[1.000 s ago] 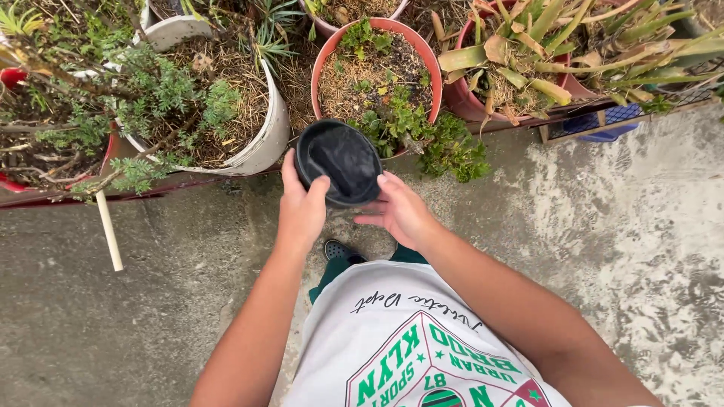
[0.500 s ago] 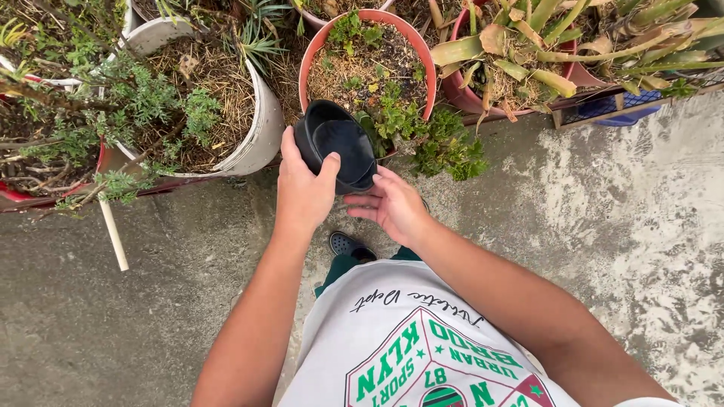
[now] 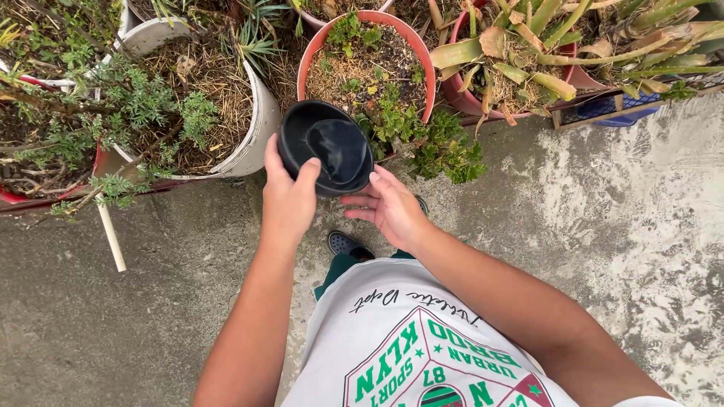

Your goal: The person carries a black bowl to a sink, fills it with water, and walks to a collection of potted plants. They pour water into several pots, then repeat the process by refilling the bowl and watering additional plants.

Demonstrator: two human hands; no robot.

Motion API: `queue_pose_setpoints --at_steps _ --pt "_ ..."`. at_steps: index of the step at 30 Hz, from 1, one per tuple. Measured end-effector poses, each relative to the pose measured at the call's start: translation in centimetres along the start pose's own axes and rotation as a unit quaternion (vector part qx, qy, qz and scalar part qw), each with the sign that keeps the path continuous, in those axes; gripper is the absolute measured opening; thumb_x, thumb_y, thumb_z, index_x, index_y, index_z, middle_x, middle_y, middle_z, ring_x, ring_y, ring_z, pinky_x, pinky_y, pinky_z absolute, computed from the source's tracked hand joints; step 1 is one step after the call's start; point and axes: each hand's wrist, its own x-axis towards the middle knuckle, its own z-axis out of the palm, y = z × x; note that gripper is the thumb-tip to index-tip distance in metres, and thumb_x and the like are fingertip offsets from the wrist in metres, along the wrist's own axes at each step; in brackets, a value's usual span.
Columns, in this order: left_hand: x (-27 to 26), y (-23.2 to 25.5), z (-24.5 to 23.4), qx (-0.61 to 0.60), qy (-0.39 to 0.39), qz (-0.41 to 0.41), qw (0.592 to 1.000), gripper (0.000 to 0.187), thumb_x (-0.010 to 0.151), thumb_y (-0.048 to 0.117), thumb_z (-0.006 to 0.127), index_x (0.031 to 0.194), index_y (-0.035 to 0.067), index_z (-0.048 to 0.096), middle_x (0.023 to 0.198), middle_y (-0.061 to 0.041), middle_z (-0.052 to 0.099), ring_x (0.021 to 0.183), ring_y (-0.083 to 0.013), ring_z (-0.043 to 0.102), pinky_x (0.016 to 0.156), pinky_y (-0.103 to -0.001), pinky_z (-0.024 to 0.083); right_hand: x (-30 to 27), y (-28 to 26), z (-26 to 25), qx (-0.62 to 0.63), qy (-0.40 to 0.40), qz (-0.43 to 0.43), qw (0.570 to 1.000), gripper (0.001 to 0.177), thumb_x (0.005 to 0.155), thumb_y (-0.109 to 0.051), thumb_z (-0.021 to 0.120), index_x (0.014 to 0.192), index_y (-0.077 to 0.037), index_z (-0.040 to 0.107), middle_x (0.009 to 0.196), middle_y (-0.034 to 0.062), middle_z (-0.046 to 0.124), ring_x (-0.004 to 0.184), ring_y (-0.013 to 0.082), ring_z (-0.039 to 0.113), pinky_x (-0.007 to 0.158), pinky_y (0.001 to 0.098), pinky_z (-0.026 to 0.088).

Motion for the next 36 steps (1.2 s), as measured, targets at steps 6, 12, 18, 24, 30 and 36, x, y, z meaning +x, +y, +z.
queue_pose_setpoints --at_steps 6,12,18,24,30,36 --pt "0.8 -2.4 0.2 -0.253 0.033 0.050 0.966 0.066 0.082 0.019 0.050 0.138 0.004 0.017 0.130 -0.033 0.026 0.113 -0.0428 0.045 0.084 -0.048 0.049 -1.2 -1.1 1.2 -0.025 -0.011 0.011 1.000 0.040 0.091 -0.024 0.041 0.128 -0.008 0.042 0.109 0.0198 0.059 0.094 0.0319 0.061 0.077 0.0446 0.054" --pt "2.0 -1.1 -1.4 -0.042 0.053 0.051 0.996 0.067 0.080 0.027 0.044 0.140 0.017 0.016 0.133 -0.025 0.035 0.121 -0.0387 0.040 0.097 -0.052 0.034 -1.2 -1.1 1.5 -0.046 -0.025 0.011 0.999 0.043 0.089 -0.022 0.044 0.130 -0.007 0.040 0.113 0.0212 0.056 0.095 0.0301 0.061 0.078 0.0438 0.053" --pt "5.3 0.6 -1.4 0.030 0.091 0.141 0.985 0.064 0.076 0.023 0.043 0.136 0.016 0.025 0.127 -0.022 0.042 0.120 -0.0369 0.042 0.099 -0.047 0.033 -1.6 -2.0 1.4 -0.061 -0.005 0.018 0.998 0.046 0.090 -0.018 0.040 0.133 -0.003 0.034 0.119 0.0258 0.051 0.099 0.0333 0.058 0.080 0.0442 0.052" --pt "6.5 1.6 -0.1 0.086 0.131 0.238 0.958 0.061 0.074 0.011 0.041 0.132 0.002 0.027 0.122 -0.026 0.045 0.106 -0.0380 0.049 0.089 -0.040 0.039 -2.7 -3.6 1.4 -0.026 0.010 0.042 0.999 0.050 0.083 -0.013 0.039 0.131 0.002 0.032 0.121 0.0258 0.046 0.098 0.0310 0.052 0.082 0.0404 0.047" --pt "6.7 2.3 0.6 0.118 0.127 0.260 0.950 0.060 0.075 0.011 0.041 0.132 0.001 0.026 0.122 -0.025 0.044 0.104 -0.0376 0.050 0.087 -0.041 0.040 -2.8 -3.9 -0.2 -0.019 0.017 0.024 0.999 0.047 0.085 -0.010 0.038 0.131 0.001 0.033 0.118 0.0226 0.048 0.093 0.0264 0.055 0.079 0.0362 0.048" --pt "6.6 2.7 1.1 0.153 0.131 0.280 0.939 0.060 0.076 0.011 0.043 0.133 0.003 0.025 0.111 -0.021 0.049 0.091 -0.0324 0.055 0.079 -0.039 0.044 -3.4 -4.1 -2.2 -0.015 0.022 0.013 1.000 0.048 0.084 -0.009 0.039 0.130 0.001 0.034 0.118 0.0237 0.049 0.092 0.0274 0.054 0.080 0.0378 0.047"
